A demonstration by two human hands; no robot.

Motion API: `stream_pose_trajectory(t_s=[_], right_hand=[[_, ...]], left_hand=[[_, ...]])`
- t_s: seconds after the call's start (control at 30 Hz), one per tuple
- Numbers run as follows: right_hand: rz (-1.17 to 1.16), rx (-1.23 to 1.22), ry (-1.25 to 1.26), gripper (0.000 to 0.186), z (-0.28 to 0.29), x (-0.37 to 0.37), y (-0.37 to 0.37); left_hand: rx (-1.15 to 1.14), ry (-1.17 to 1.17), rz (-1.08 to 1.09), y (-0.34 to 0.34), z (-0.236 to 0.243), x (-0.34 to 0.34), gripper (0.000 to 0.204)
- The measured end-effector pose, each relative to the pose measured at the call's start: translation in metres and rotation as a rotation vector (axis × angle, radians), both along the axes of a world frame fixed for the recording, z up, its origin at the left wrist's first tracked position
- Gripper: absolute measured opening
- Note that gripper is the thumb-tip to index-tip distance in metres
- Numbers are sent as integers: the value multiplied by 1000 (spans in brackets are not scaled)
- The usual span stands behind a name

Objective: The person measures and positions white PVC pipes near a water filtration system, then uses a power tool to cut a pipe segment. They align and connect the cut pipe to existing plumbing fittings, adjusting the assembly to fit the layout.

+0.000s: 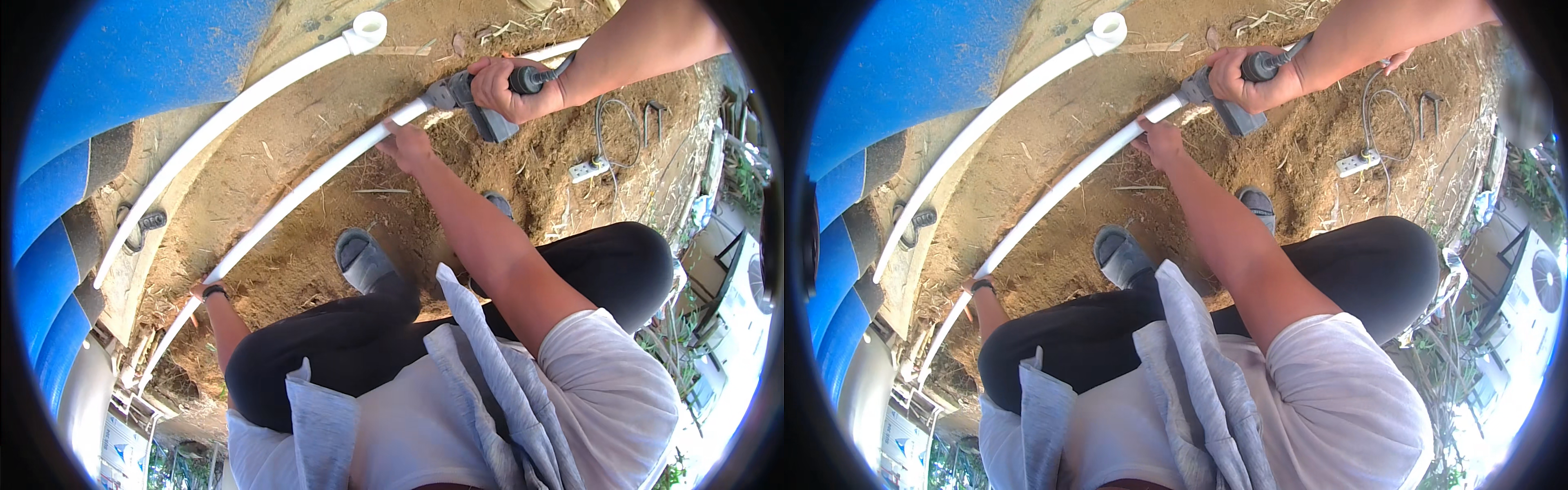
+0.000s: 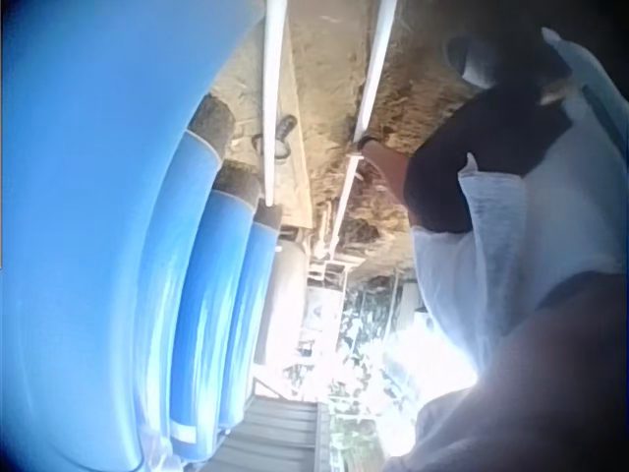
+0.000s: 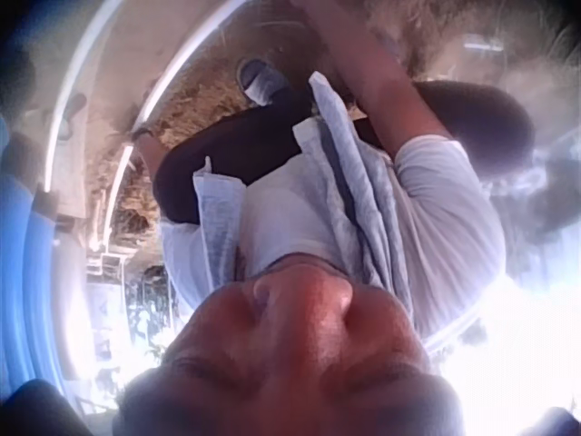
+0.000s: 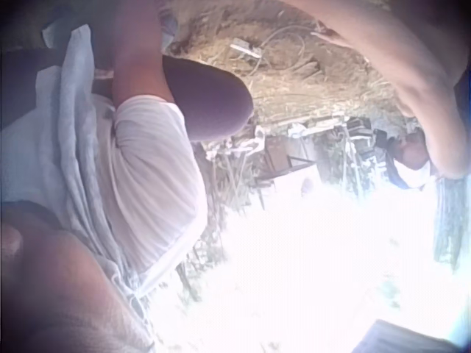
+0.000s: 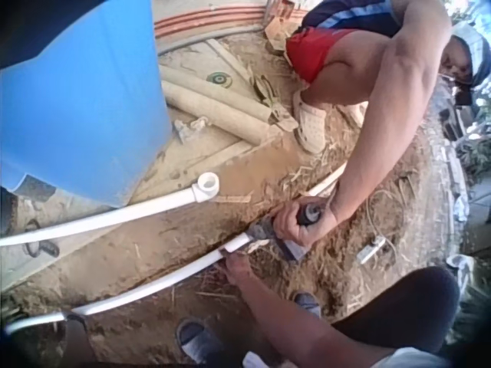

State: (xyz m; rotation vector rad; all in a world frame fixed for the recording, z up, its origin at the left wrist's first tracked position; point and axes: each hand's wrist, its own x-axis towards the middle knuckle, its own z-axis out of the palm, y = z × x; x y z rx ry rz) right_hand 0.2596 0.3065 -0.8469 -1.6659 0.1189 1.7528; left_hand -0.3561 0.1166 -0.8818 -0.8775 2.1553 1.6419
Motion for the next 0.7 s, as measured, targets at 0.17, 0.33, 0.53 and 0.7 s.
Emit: stream_pose_trajectory(t_s=[0.17, 0.33, 0.53, 0.7], right_hand=[[26, -27, -38, 32, -7, 1, 2], [57, -65, -84, 32, 16, -7, 7], [70, 40, -30, 27, -8, 1, -1], [69, 46, -34, 30, -2, 0, -3]], left_hand=[[-71, -35, -25, 7, 9, 5, 58], [-117, -40, -32, 10, 13, 9, 55], [-158, -60, -30, 18, 20, 27, 52], [-182, -63, -70, 15, 13, 21, 50]])
